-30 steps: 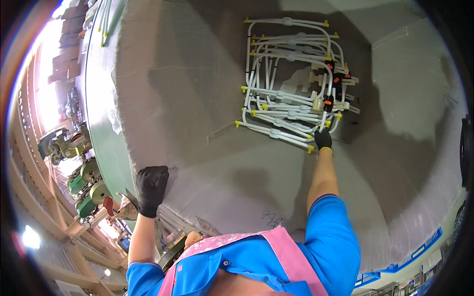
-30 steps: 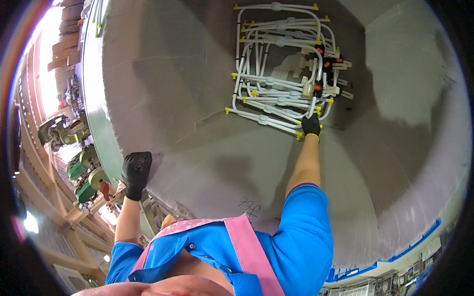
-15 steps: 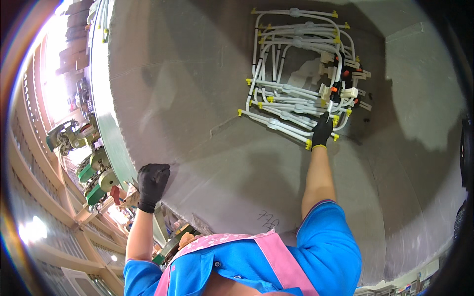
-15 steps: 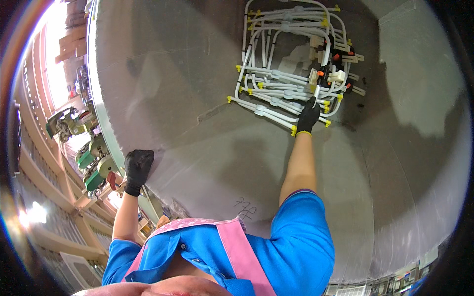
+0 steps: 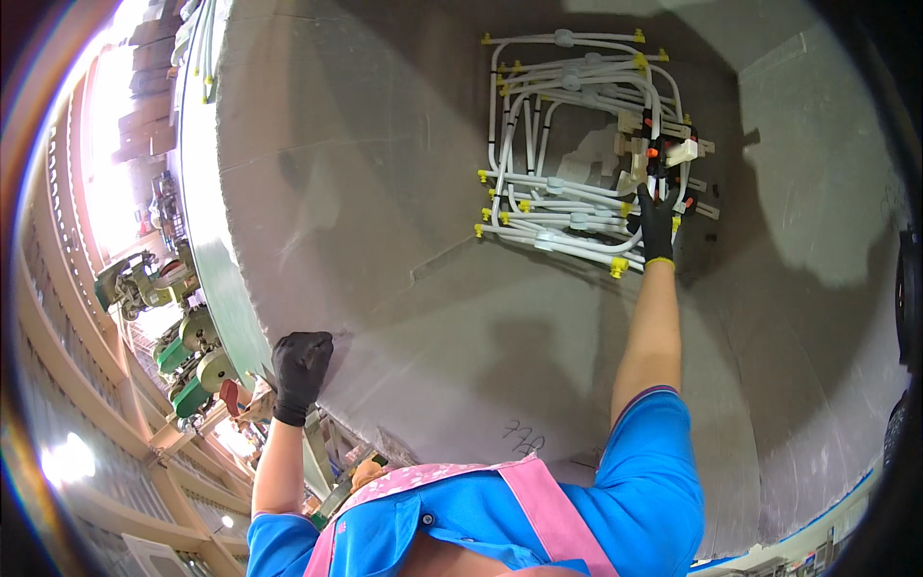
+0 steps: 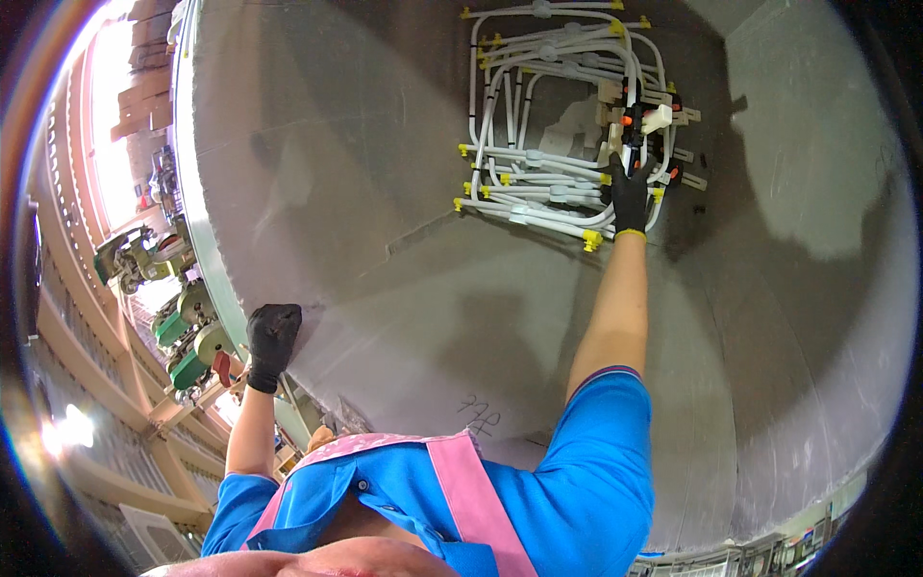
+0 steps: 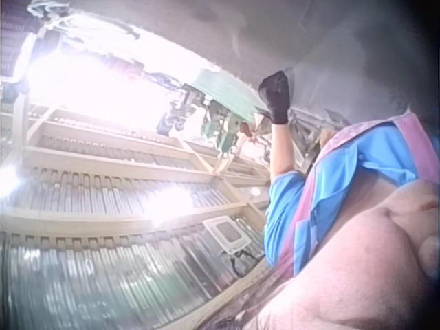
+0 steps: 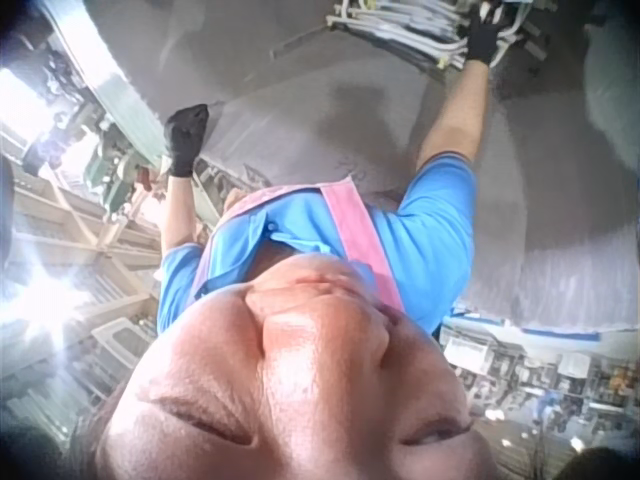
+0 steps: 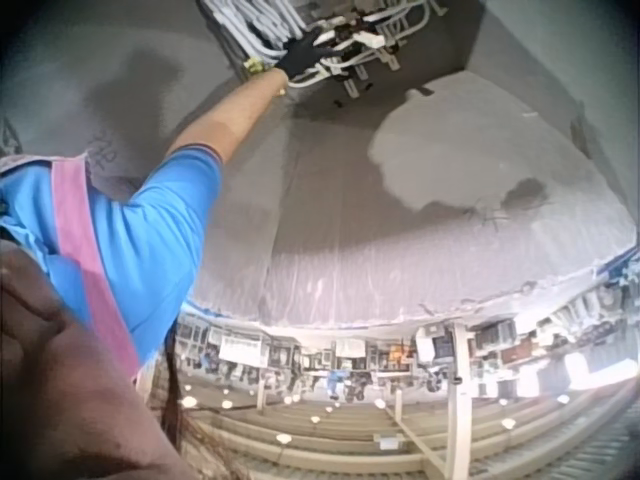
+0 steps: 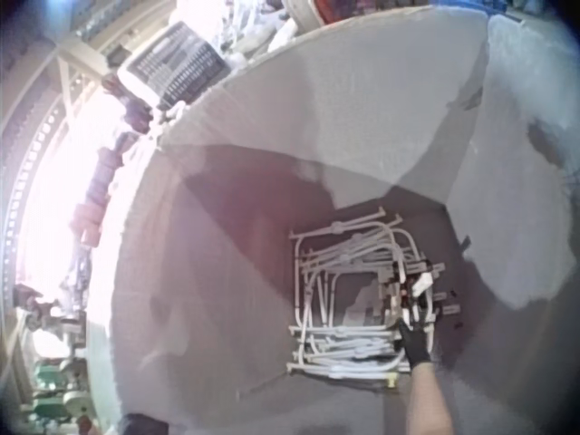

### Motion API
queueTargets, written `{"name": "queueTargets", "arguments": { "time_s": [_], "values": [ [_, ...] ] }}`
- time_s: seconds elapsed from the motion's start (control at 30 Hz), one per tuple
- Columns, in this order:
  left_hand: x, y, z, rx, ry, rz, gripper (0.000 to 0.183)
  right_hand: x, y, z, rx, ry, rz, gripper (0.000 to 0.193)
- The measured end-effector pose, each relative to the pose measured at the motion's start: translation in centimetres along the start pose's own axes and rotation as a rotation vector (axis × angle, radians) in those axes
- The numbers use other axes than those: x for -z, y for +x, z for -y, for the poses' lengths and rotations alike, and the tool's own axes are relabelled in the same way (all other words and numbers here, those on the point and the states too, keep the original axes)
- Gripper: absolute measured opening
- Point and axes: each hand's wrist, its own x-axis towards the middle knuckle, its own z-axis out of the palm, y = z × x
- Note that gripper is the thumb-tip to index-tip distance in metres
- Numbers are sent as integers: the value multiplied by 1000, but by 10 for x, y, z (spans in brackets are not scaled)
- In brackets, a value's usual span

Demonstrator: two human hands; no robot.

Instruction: The person picks white plastic frames from a bin, attaches small light-blue plastic caps to the ends, and places the assembled frames into a blue crate. The process is repeated multiple times in a factory setting.

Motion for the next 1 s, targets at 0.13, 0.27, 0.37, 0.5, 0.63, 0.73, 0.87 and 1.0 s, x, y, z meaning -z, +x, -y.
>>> {"name": "queueTargets", "arguments": {
  "time_s": [0.13, 0.27, 0.37, 0.5, 0.63, 0.73, 0.87, 1.0],
  "values": [
    [0, 1, -1, 34, -37, -8, 9, -1, 26, 19, 155, -163, 185, 88],
    [0, 3, -1, 33, -49, -39, 9, -7, 47, 37, 242, -296, 92, 85],
    [0, 4, -1, 43, -58, -31, 9, -17, 43, 60, 233, -284, -3, 84],
    [0, 4, 1, 34, -55, -33, 10, -38, 18, 94, 161, -207, -49, 76],
    [0, 4, 3, 30, -49, -29, 9, -43, 12, 114, 108, -137, 16, 61],
    [1, 4, 6, 5, -40, -31, 9, -40, 18, 111, 10, -27, 154, 41],
    [1, 5, 9, -33, -59, -52, 9, -36, 10, 88, -155, 181, 284, 22],
    [1, 4, 13, -23, -83, -58, 9, -22, 2, 55, -318, 350, 331, 24]
  ]
}}
